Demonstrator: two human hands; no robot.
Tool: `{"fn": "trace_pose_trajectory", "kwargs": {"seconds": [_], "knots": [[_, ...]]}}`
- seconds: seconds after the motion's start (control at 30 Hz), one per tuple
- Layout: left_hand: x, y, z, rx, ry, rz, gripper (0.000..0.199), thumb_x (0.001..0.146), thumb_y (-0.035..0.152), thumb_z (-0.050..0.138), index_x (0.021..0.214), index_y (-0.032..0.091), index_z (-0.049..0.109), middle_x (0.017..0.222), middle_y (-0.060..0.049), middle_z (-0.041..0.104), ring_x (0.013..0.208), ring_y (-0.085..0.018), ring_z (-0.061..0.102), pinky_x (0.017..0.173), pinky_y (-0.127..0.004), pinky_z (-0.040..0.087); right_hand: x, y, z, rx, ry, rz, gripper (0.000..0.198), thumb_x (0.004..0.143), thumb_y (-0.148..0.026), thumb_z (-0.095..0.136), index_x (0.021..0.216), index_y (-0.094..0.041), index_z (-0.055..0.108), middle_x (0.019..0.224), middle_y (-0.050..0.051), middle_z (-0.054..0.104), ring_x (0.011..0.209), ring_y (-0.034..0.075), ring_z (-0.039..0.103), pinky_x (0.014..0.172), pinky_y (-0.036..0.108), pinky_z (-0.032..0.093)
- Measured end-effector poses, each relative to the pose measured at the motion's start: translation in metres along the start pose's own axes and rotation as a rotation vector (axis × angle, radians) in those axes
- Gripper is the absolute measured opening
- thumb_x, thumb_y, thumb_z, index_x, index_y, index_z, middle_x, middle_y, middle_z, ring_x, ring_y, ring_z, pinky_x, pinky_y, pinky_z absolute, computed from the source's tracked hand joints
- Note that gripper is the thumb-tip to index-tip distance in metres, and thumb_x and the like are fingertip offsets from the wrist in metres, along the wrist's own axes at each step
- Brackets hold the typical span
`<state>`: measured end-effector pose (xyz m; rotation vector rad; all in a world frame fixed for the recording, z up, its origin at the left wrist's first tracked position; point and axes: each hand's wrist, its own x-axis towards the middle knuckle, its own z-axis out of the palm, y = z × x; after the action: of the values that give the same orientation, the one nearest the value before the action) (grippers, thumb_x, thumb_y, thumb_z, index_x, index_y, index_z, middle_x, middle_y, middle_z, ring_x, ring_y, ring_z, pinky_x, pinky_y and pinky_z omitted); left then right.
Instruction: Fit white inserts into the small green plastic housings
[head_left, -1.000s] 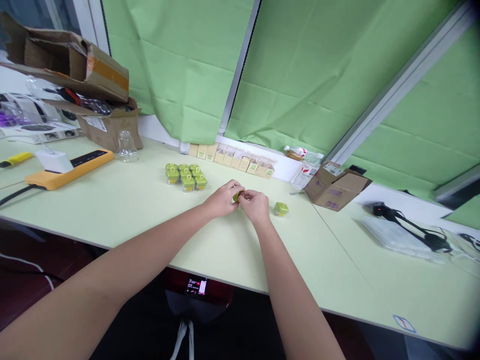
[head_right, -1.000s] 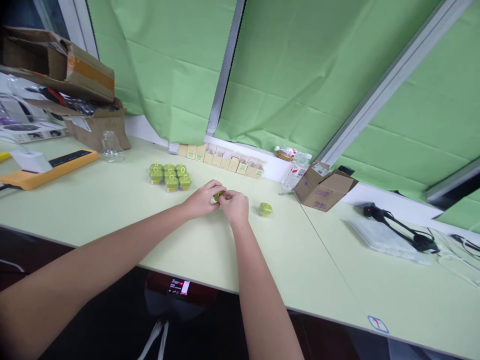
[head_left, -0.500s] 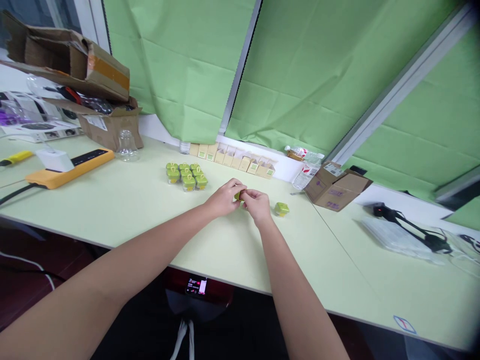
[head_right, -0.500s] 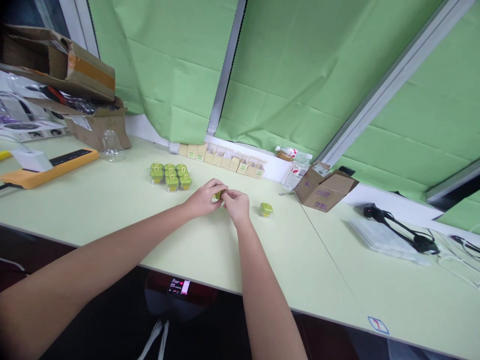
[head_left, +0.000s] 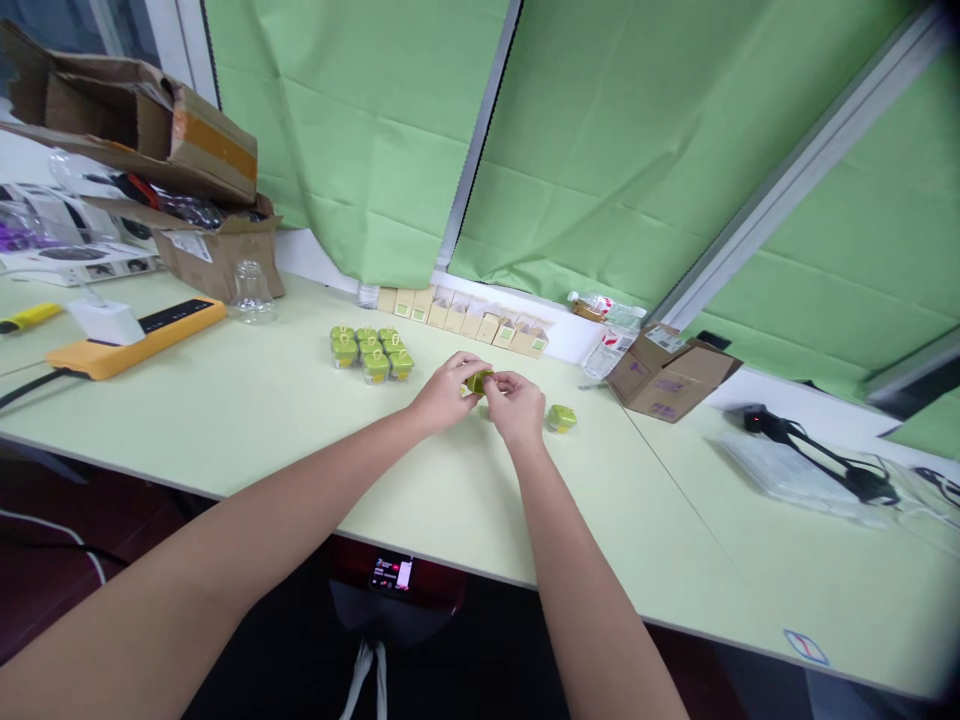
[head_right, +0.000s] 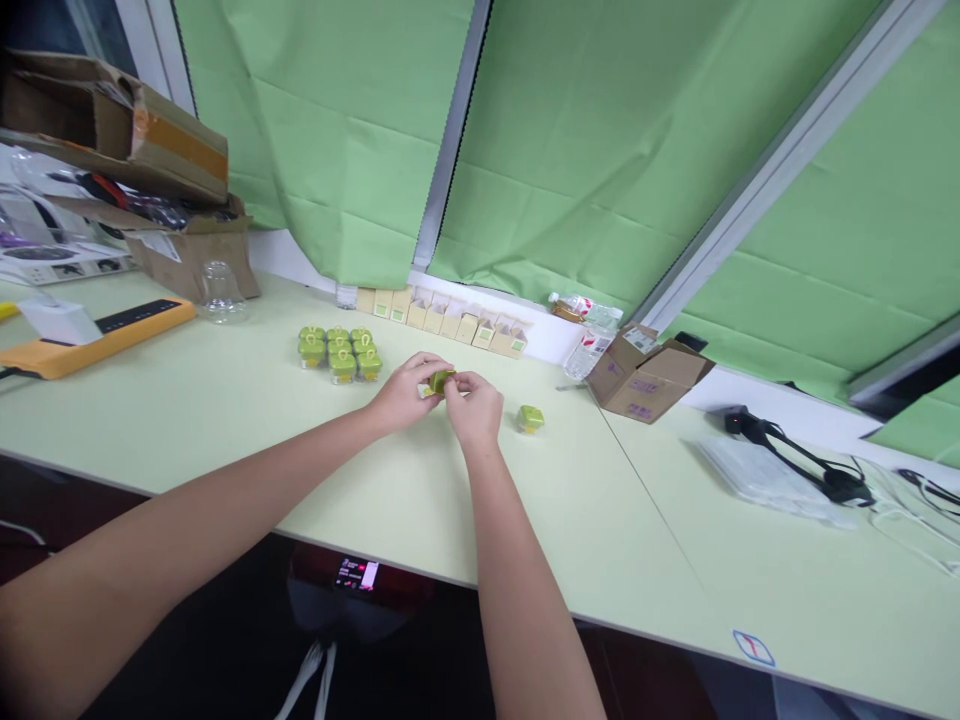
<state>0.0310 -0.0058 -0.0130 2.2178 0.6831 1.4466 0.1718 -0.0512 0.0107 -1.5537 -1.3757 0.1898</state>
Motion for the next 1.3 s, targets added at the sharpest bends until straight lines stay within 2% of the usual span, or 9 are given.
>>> {"fn": "trace_pose_trajectory", "kwargs": {"seconds": [0.17, 0.3, 0.43, 0.6, 0.77, 0.97, 1.1, 1.23, 1.3], "knots": [[0.0006, -0.0006, -0.0009, -0.044, 0.014, -0.028, 0.044, 0.077, 0.006, 0.060, 0.118, 0.021, 0.063, 0.119, -0.008, 0.056, 0.106, -0.017, 0.060, 0.089, -0.030, 0.054, -0.0014, -0.0037, -0.0021, 0.003, -0.011, -0.041, 0.022, 0.078, -0.040, 0.059, 0.081, -0.024, 0.075, 0.076, 0.002, 0.075, 0.068, 0.020, 0.069, 0.070, 0.030, 0.052], [-0.0001, 0.0011, 0.0007, -0.022, 0.001, 0.030, 0.046, 0.076, 0.003, 0.058, 0.118, 0.021, 0.063, 0.119, -0.007, 0.056, 0.106, -0.016, 0.060, 0.092, -0.031, 0.053, -0.0046, -0.0072, -0.0010, -0.054, 0.006, -0.080, 0.020, 0.077, -0.037, 0.060, 0.079, -0.025, 0.076, 0.076, 0.002, 0.075, 0.068, 0.020, 0.068, 0.073, 0.031, 0.052], [-0.0006, 0.0026, 0.0019, 0.027, -0.002, 0.066, 0.049, 0.075, 0.002, 0.057, 0.119, 0.022, 0.062, 0.119, -0.007, 0.056, 0.111, -0.018, 0.058, 0.099, -0.033, 0.050, -0.0052, -0.0046, 0.0032, 0.016, -0.024, -0.047, 0.021, 0.077, -0.037, 0.060, 0.080, -0.024, 0.076, 0.076, 0.001, 0.075, 0.068, 0.019, 0.068, 0.072, 0.030, 0.053], [-0.0016, 0.0014, 0.0012, 0.047, -0.019, 0.078, 0.050, 0.075, 0.003, 0.057, 0.121, 0.022, 0.062, 0.119, -0.008, 0.056, 0.111, -0.019, 0.058, 0.099, -0.033, 0.049, -0.0051, -0.0011, 0.0072, 0.033, -0.042, -0.026, 0.024, 0.078, -0.038, 0.059, 0.083, -0.023, 0.077, 0.077, 0.002, 0.075, 0.070, 0.019, 0.068, 0.071, 0.029, 0.052], [-0.0020, 0.0016, 0.0009, 0.050, -0.004, 0.079, 0.050, 0.074, 0.003, 0.058, 0.119, 0.023, 0.064, 0.117, -0.006, 0.059, 0.106, -0.018, 0.061, 0.095, -0.031, 0.051, -0.0073, -0.0041, 0.0066, -0.010, -0.033, -0.062, 0.022, 0.080, -0.038, 0.059, 0.079, -0.024, 0.076, 0.076, 0.000, 0.075, 0.069, 0.018, 0.067, 0.068, 0.026, 0.048], [0.0004, 0.0021, -0.0018, 0.019, 0.030, 0.070, 0.046, 0.075, 0.002, 0.058, 0.116, 0.021, 0.065, 0.114, -0.006, 0.060, 0.095, -0.015, 0.062, 0.088, -0.029, 0.052, -0.0076, -0.0074, 0.0035, -0.055, -0.113, -0.179, 0.029, 0.089, -0.037, 0.049, 0.085, -0.024, 0.075, 0.078, -0.001, 0.074, 0.056, 0.014, 0.060, 0.064, 0.026, 0.044], [0.0003, 0.0012, -0.0036, 0.029, 0.020, 0.058, 0.047, 0.074, 0.003, 0.057, 0.117, 0.021, 0.065, 0.113, -0.006, 0.060, 0.094, -0.015, 0.061, 0.086, -0.028, 0.051, -0.0065, -0.0045, 0.0036, -0.076, -0.124, -0.231, 0.025, 0.089, -0.032, 0.050, 0.091, -0.026, 0.074, 0.080, -0.001, 0.075, 0.056, 0.014, 0.061, 0.066, 0.027, 0.044], [0.0003, 0.0027, -0.0044, 0.052, 0.007, 0.057, 0.047, 0.074, 0.004, 0.058, 0.118, 0.021, 0.065, 0.113, -0.006, 0.060, 0.093, -0.015, 0.062, 0.085, -0.028, 0.051, -0.0068, -0.0011, 0.0059, -0.081, -0.113, -0.225, 0.024, 0.089, -0.033, 0.051, 0.093, -0.026, 0.073, 0.085, 0.000, 0.075, 0.058, 0.015, 0.063, 0.067, 0.028, 0.047], [0.0008, 0.0036, -0.0048, 0.054, 0.012, 0.055, 0.047, 0.074, 0.004, 0.058, 0.118, 0.021, 0.065, 0.113, -0.006, 0.060, 0.096, -0.016, 0.062, 0.086, -0.029, 0.051, -0.0066, -0.0001, 0.0072, -0.043, -0.095, -0.177, 0.022, 0.088, -0.037, 0.054, 0.095, -0.026, 0.072, 0.088, 0.001, 0.076, 0.060, 0.015, 0.064, 0.067, 0.029, 0.049]]}}
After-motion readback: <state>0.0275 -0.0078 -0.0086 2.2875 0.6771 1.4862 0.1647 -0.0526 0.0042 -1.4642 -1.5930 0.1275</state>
